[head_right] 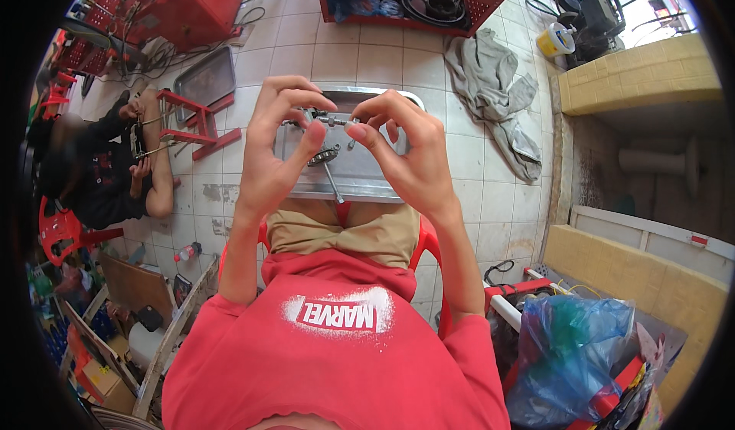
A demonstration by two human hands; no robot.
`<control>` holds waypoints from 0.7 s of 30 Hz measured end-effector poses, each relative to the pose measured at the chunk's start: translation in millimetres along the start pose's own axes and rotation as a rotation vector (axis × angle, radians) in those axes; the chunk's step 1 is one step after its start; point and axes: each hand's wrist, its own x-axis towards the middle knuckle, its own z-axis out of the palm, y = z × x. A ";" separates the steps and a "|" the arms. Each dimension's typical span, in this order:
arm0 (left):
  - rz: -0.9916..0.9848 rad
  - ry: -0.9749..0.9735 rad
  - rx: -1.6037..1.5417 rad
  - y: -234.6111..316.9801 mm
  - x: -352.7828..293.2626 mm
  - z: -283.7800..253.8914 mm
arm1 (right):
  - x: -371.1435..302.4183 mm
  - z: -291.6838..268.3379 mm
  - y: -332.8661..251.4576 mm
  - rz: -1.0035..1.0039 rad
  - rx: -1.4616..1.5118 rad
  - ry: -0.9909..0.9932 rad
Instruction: The person assembles a mechanical component by hand, inserting a small metal pin into a cylindrical housing and then attaching a larger circular part. They manipulate the assembly to check the fit and alignment of the parts.
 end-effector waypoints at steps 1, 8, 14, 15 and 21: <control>0.003 -0.050 0.046 -11.1 -1.4 -1.4 | 0.2 0.0 -0.6 0.004 0.005 0.000; -0.003 0.119 -0.192 13.5 1.1 1.7 | -0.3 -1.1 4.3 -0.010 0.002 -0.015; 0.165 -0.100 0.188 -20.1 0.9 -6.3 | -1.3 0.9 0.1 -0.005 0.016 -0.022; 0.138 -0.082 0.158 -20.7 -0.8 -5.2 | -0.8 1.0 -0.6 -0.010 0.012 -0.026; -0.007 0.101 -0.090 13.0 1.2 2.3 | -0.8 -1.2 0.3 -0.005 0.001 -0.031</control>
